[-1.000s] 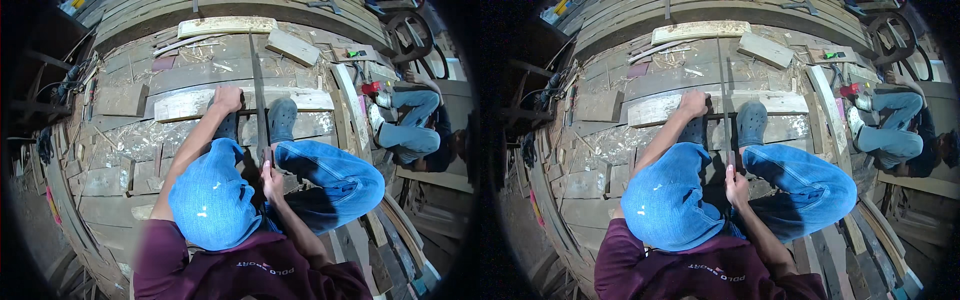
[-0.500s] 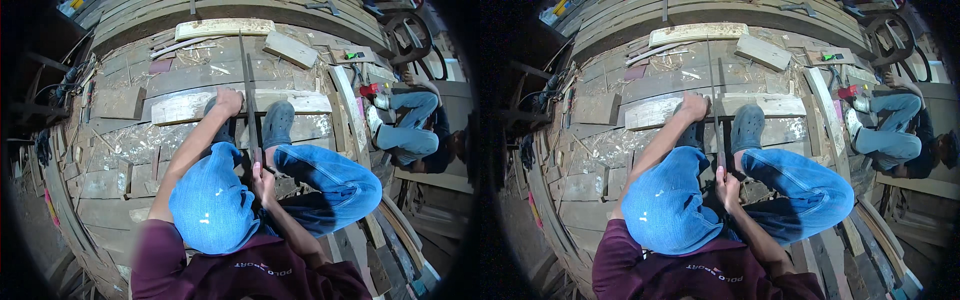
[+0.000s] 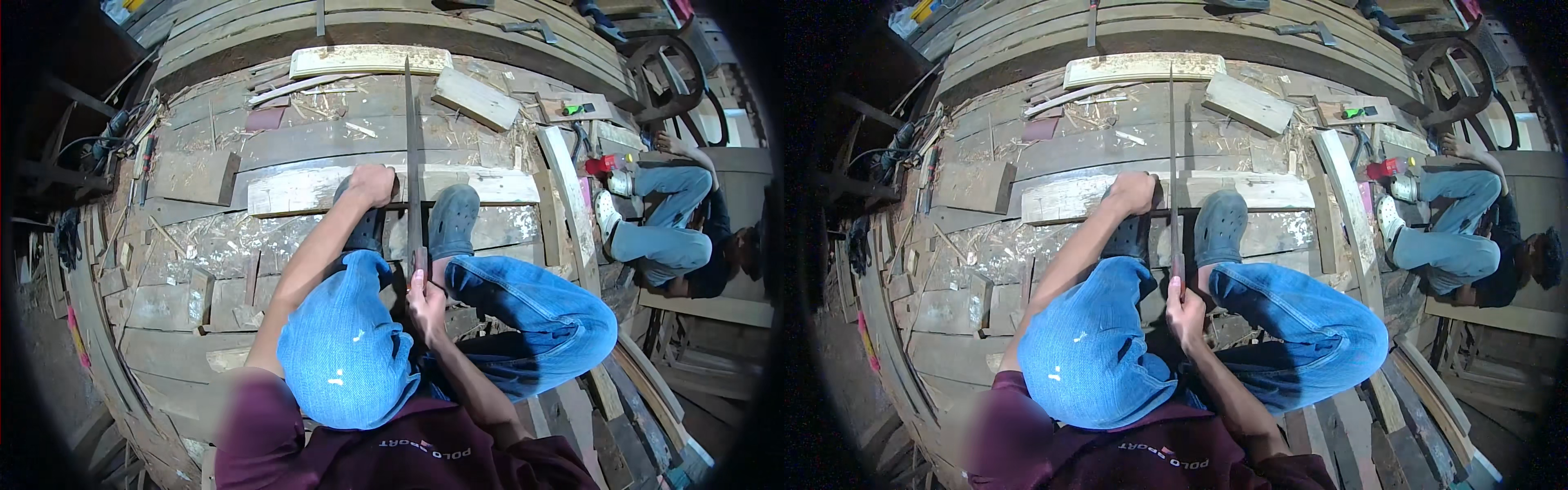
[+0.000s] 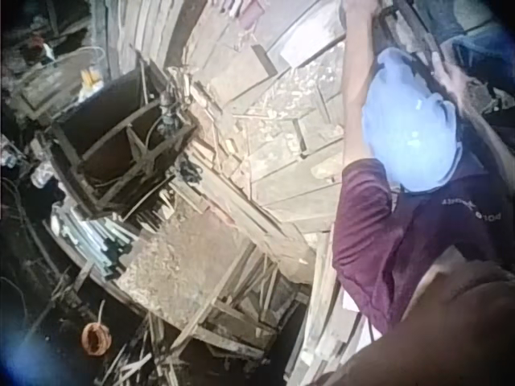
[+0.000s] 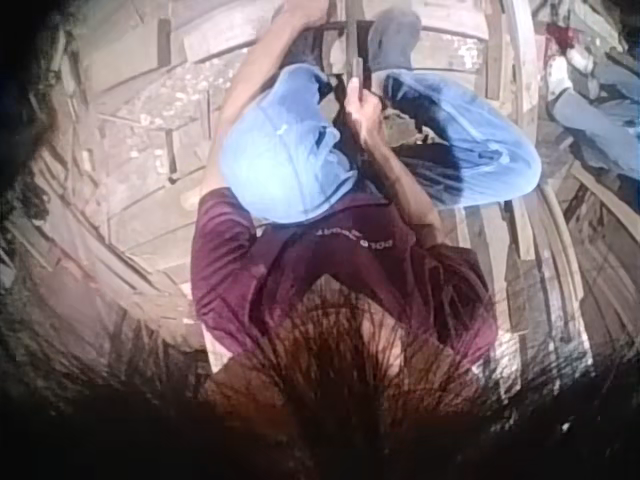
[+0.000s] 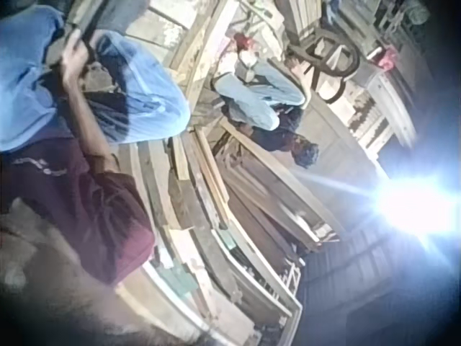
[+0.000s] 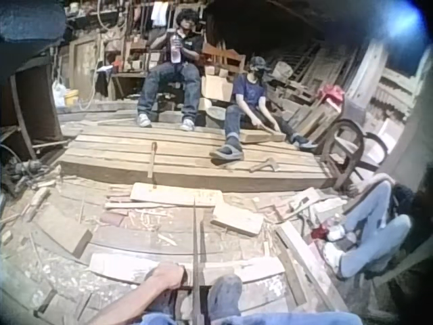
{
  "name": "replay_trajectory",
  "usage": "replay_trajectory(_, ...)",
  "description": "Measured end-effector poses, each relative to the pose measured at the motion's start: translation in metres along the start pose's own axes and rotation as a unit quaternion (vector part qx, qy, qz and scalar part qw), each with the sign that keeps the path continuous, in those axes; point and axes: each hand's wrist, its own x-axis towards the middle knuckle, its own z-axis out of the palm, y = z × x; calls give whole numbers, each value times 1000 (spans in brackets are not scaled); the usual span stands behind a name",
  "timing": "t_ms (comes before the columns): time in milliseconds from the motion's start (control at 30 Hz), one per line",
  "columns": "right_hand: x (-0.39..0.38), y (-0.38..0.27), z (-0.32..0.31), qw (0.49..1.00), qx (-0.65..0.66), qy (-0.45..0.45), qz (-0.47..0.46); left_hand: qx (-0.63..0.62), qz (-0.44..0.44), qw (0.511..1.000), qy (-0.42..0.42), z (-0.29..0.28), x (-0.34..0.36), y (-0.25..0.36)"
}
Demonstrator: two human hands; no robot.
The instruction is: Use a hand saw to cut a piece of wood board while seated.
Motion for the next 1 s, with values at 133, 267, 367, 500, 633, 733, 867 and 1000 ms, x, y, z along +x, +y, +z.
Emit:
replay_trajectory(133, -1, 0, 3, 999, -36, 10, 0, 5, 12, 1000, 3, 0, -1, -7)
replay_trajectory(267, 1, -6, 0, 999, -48, 14, -3, -2, -8, 1000, -1, -10, -6, 4)
replay_trajectory(367, 0, -9, 4, 996, -82, 19, -33, -8, -14, 1000, -14, -8, -5, 1)
replay_trajectory(500, 1, -4, -1, 992, -121, 28, -29, -17, -8, 1000, -5, -11, -4, 6)
replay_trajectory(633, -4, -3, -5, 989, -147, -20, -14, -19, -10, 1000, 3, -1, -3, -1)
replay_trajectory(733, -2, -5, -6, 993, -110, -41, 18, -18, -5, 1000, 6, -1, -5, 1)
replay_trajectory(867, 5, -6, 3, 981, -17, -40, 190, -17, -11, 1000, 11, 0, -5, -7)
replay_trajectory(1000, 13, -10, -8, 980, -89, 21, 180, -24, 1, 1000, 16, -13, -8, 6)
